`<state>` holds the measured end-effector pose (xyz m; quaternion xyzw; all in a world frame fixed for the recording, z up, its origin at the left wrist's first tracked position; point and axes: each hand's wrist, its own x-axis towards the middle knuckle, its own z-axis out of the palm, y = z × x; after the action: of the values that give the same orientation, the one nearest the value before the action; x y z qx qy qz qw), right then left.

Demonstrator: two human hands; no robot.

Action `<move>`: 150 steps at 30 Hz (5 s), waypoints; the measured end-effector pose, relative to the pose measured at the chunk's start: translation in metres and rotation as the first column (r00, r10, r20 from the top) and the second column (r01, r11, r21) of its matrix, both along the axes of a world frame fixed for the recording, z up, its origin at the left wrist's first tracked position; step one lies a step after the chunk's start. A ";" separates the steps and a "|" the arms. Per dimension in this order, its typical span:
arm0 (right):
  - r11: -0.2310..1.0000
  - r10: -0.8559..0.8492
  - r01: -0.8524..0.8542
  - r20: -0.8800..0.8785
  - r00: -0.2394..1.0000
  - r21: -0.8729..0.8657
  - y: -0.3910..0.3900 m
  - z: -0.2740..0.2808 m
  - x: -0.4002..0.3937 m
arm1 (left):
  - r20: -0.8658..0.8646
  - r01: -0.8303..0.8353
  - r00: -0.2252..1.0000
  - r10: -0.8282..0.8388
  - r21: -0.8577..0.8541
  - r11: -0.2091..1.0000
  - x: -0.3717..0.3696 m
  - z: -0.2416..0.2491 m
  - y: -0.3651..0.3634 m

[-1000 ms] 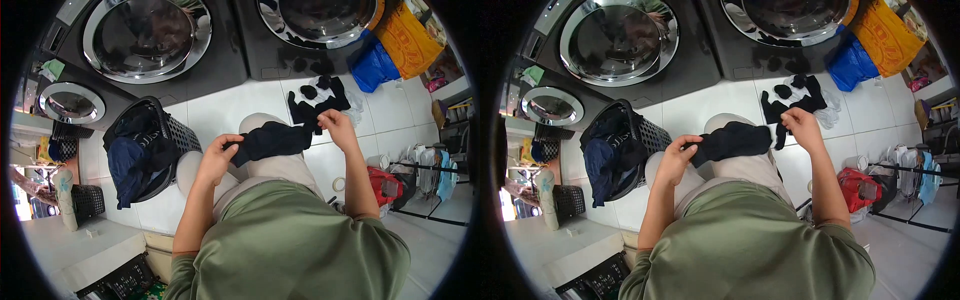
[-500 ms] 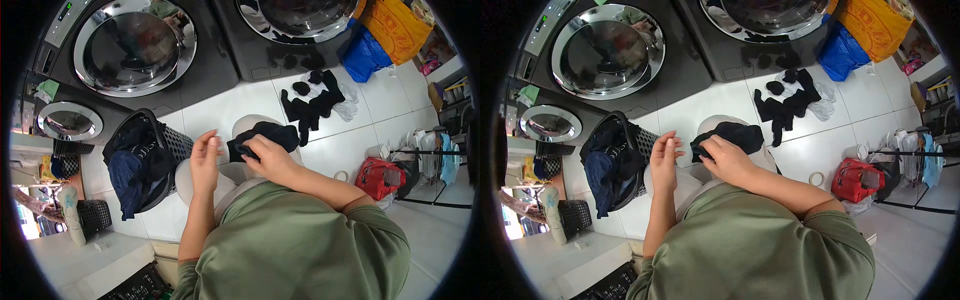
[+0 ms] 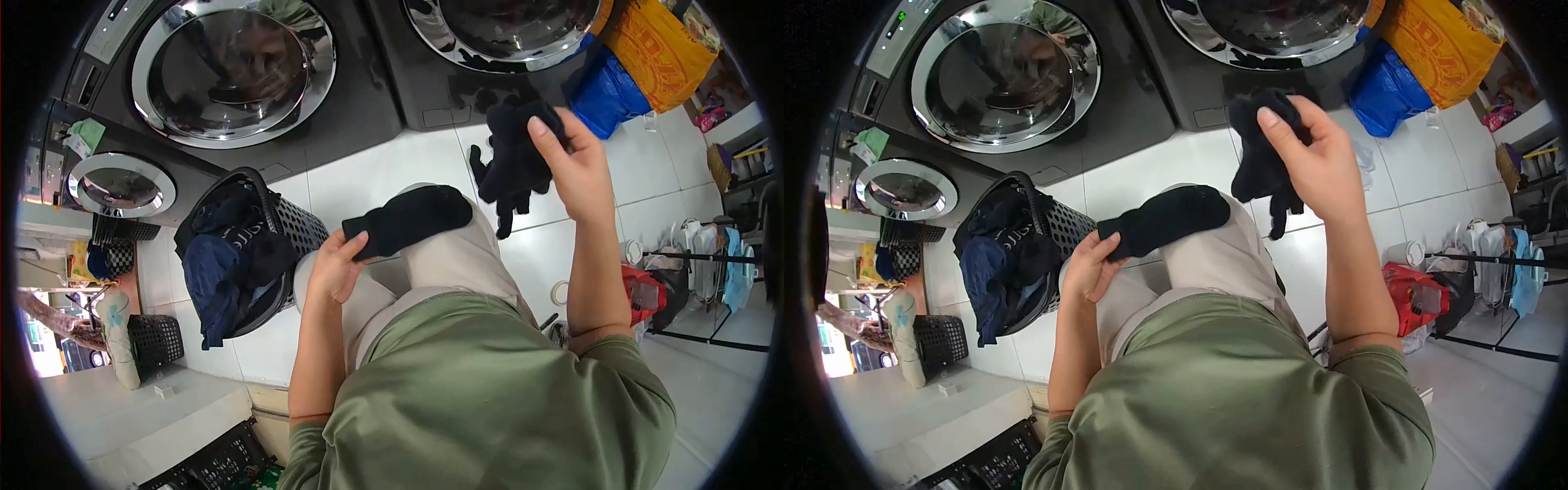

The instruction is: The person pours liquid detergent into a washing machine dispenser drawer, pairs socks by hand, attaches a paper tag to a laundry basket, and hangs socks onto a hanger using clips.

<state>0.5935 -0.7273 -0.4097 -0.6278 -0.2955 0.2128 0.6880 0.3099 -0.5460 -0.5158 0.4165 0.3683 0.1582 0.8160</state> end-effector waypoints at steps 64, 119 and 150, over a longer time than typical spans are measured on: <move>0.732 0.605 -0.610 -0.701 0.377 0.304 -0.017 -0.121 -0.041 | 0.133 -0.020 0.990 -0.055 0.505 0.863 0.015 -0.050 -0.063; 0.965 0.253 -0.257 -0.071 0.965 -0.050 0.027 -0.115 -0.090 | 0.018 -0.173 0.972 0.236 0.737 0.654 0.031 -0.025 -0.061; 0.872 0.421 -0.485 -0.403 0.813 -0.069 0.039 -0.122 -0.108 | 0.122 -0.199 0.976 0.177 0.199 0.960 0.036 -0.032 -0.063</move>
<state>0.4853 -0.6886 -0.5320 -0.5421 -0.2809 0.5110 0.6051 0.3455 -0.6093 -0.5475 0.4545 0.3448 0.2945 0.7667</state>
